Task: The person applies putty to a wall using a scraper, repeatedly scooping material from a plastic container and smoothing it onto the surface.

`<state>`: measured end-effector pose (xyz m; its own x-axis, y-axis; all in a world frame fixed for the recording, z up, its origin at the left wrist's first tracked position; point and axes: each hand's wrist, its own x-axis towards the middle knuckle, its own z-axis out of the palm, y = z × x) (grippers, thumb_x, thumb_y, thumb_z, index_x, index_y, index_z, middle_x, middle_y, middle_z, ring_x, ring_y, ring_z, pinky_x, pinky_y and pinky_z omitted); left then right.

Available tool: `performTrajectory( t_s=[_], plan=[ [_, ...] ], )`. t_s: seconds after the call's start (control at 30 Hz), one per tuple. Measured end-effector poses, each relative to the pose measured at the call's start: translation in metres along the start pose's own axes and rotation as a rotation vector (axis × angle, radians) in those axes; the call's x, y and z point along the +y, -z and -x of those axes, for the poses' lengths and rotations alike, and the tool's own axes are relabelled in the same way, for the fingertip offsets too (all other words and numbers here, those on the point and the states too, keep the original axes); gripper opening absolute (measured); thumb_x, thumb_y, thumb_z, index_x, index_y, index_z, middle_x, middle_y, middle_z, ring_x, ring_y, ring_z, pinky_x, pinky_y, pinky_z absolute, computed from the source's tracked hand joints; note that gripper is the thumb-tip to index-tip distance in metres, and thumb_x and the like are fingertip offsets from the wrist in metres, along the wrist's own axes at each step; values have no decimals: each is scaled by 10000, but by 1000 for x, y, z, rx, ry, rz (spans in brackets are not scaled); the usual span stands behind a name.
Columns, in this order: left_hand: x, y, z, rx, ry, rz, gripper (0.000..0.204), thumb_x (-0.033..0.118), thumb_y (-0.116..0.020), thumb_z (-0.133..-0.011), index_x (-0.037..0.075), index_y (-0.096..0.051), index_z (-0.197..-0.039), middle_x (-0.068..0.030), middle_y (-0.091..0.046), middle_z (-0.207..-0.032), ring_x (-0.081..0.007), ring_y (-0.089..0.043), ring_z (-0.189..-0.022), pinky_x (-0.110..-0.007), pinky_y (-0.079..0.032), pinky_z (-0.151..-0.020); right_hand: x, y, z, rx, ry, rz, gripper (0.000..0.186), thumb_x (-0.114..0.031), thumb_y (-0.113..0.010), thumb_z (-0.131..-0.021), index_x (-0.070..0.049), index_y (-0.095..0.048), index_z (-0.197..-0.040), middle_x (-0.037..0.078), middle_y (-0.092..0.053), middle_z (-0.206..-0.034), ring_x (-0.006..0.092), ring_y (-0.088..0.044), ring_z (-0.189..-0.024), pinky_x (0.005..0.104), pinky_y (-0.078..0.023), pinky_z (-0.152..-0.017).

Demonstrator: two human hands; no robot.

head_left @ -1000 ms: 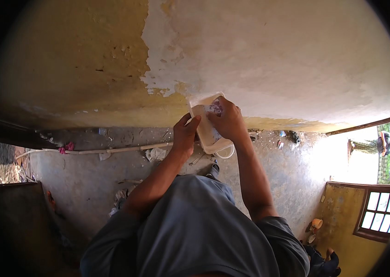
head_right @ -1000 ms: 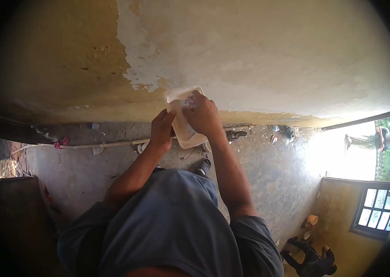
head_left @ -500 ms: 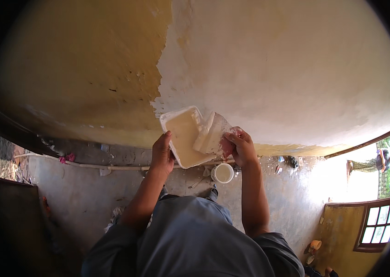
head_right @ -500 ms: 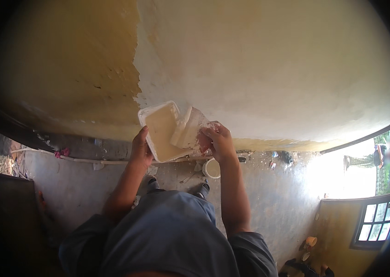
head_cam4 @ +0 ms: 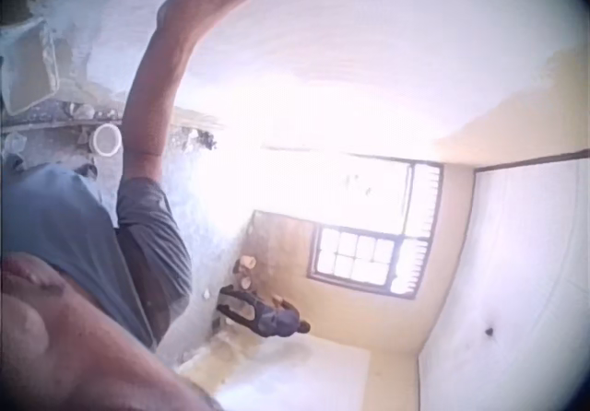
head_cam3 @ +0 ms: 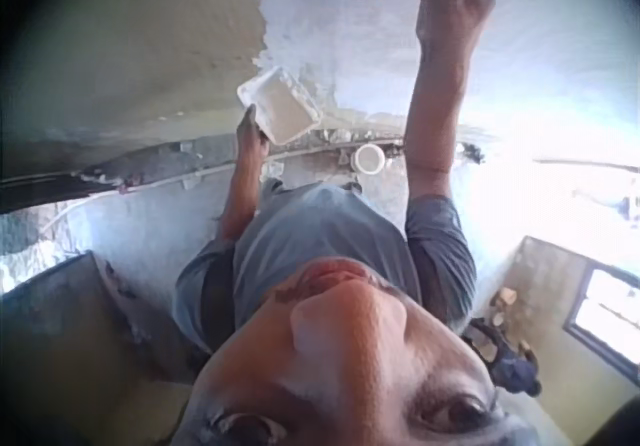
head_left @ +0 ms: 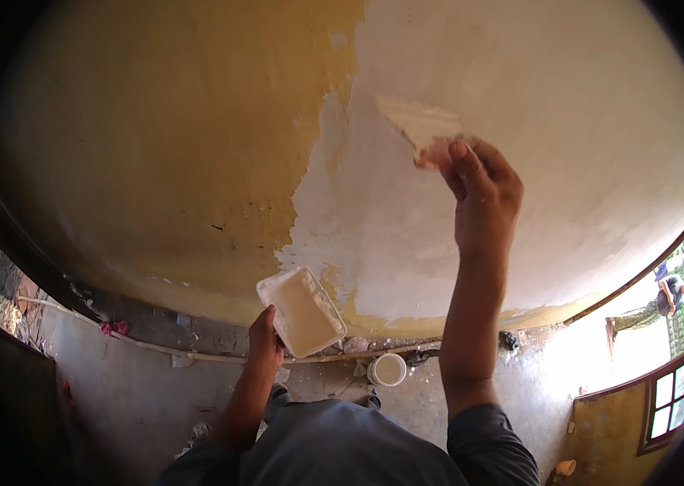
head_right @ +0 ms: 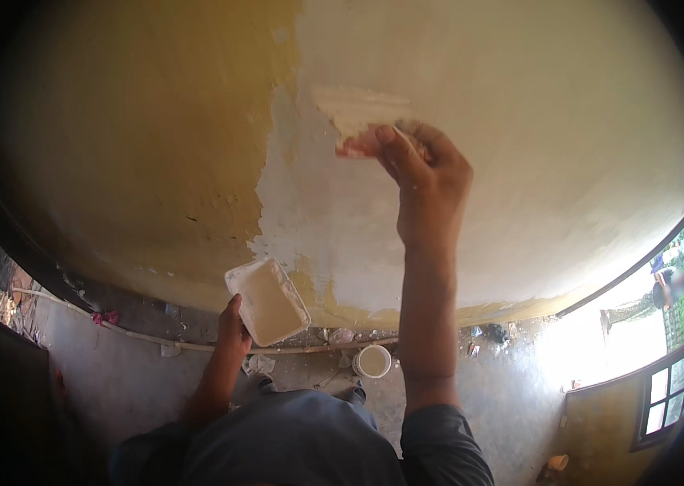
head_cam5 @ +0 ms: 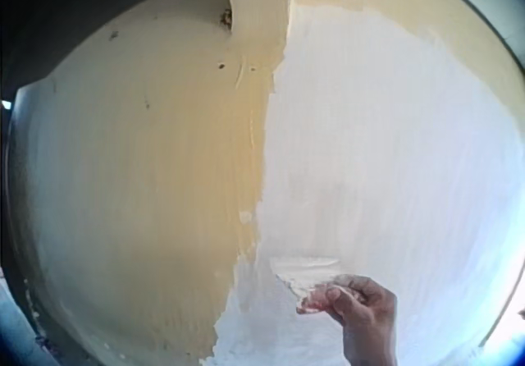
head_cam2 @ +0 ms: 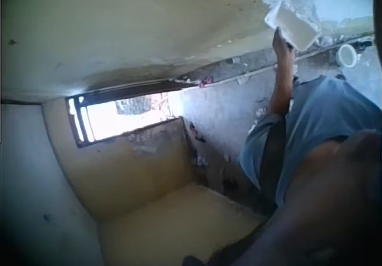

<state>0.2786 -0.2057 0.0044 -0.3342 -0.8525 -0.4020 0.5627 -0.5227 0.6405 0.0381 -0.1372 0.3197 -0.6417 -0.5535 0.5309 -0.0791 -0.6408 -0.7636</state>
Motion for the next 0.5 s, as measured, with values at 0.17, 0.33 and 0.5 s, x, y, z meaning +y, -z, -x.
performTrajectory(
  t_s=[0.17,0.33,0.5],
  plan=[
    [0,15,2,13,-29,112,449,236,-566,-922,-41,-476,-1264,-153,-596,-1177,-264,-603,-1074,-397,-512,-904,-27,-16,-34,-143,101,369,360,-208,-785,-787,86,-649,-944,127,-673,-801,146,-654,-716,259,-563,-700],
    [5,17,6,-23,-92,101,498,251,-597,-902,-50,-465,-1276,-154,-587,-1198,-270,-597,-1086,-403,-511,-907,-65,-47,-122,-117,228,607,313,-259,-753,-822,44,-676,-843,82,-661,-754,110,-588,-617,244,-541,-623],
    [6,16,13,12,-123,96,525,266,-612,-891,-55,-462,-1279,-154,-590,-1195,-271,-603,-1076,-399,-510,-908,-184,-87,-210,-143,222,535,263,-374,-675,-875,-117,-682,-823,-27,-622,-741,83,-498,-598,230,-442,-542]
  ],
)
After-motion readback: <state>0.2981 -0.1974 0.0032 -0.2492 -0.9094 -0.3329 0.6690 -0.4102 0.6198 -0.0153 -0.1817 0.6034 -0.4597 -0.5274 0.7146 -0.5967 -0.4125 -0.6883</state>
